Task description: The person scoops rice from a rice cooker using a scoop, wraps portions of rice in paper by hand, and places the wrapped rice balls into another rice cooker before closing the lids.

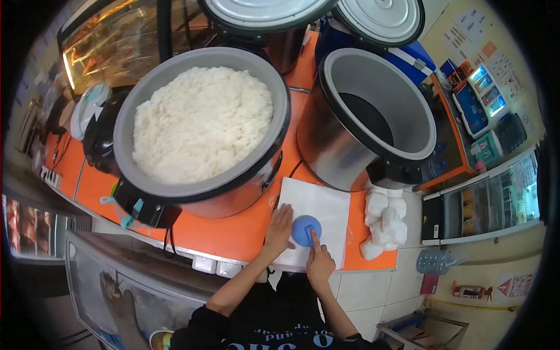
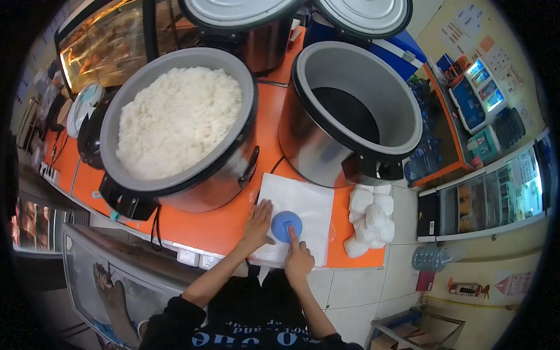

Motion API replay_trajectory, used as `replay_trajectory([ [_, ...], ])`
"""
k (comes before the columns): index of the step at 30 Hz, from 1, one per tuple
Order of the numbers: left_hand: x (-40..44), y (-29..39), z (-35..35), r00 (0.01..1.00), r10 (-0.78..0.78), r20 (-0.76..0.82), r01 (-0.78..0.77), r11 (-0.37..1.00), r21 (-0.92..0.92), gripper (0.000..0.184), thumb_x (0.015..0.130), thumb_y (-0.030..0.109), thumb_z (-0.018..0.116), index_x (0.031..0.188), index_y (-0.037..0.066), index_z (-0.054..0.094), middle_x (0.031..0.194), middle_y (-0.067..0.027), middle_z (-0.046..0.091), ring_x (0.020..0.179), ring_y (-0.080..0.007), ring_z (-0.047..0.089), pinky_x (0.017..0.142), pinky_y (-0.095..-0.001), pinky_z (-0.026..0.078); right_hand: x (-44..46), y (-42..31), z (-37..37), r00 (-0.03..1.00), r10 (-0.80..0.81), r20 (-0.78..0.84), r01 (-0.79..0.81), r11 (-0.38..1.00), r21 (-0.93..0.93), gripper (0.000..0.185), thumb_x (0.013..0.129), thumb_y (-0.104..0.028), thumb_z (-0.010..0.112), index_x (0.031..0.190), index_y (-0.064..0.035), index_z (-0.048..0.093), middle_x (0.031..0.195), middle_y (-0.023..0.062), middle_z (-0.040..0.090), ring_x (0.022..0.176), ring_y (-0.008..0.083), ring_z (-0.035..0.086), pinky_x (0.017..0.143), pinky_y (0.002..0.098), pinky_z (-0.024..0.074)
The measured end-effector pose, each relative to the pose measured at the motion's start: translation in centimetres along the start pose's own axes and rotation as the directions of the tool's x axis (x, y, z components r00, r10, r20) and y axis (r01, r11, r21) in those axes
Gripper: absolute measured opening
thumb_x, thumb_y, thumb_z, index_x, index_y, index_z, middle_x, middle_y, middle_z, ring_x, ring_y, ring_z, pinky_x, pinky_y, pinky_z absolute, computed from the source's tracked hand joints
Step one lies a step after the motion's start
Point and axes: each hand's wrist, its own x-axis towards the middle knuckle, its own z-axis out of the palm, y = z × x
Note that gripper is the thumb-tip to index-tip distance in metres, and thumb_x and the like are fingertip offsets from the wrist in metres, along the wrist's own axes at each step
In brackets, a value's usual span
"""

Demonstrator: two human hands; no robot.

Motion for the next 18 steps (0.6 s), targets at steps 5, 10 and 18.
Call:
replay_trajectory([
  [5,-0.1,1.5,1.2,0.976,-0.182,0.122,0.157,0.97,0.187,0.123,0.043,0.038,0.084,0.137,-0.005,0.02,0.146,-0.0147,0.02,0.135,-0.0264,0.02,0.111,-0.039,0.014,3.4,-1.6,3.3,0.995,0.099,0.02,-0.099,0.995,-0.029,0.041,0.083,-0.035,0.058,0.121,-0.028,0.047,0.079,0.0128,0.056,0.058,0.0339,0.06,0.049,0.0432,0.0474],
  [10,0.7,3.3,0.0,0.919,-0.287,0.271,0.156,0.894,0.42,0.121,0.046,0.042,0.083,0.138,-0.004,0.019,0.147,-0.0134,0.019,0.136,-0.0234,0.018,0.111,-0.0354,0.014,3.4,2.5,2.4,0.992,0.061,0.108,-0.066,0.997,0.037,0.042,0.085,-0.037,0.055,0.124,-0.0263,0.044,0.084,0.0175,0.057,0.061,0.0368,0.06,0.051,0.0441,0.0484],
  [18,-5.4,5.2,4.2,0.918,-0.344,-0.198,0.376,0.914,0.153,0.082,0.066,0.025,0.072,0.133,-0.002,0.032,0.135,-0.0232,0.032,0.124,-0.0374,0.033,0.103,-0.0446,0.026,7.0,7.8,-2.6,0.959,0.113,-0.26,0.106,0.706,0.7,0.064,0.082,-0.005,0.056,0.136,0.0022,0.021,0.128,0.0297,0.038,0.122,0.0418,0.037,0.101,0.0423,0.0309],
])
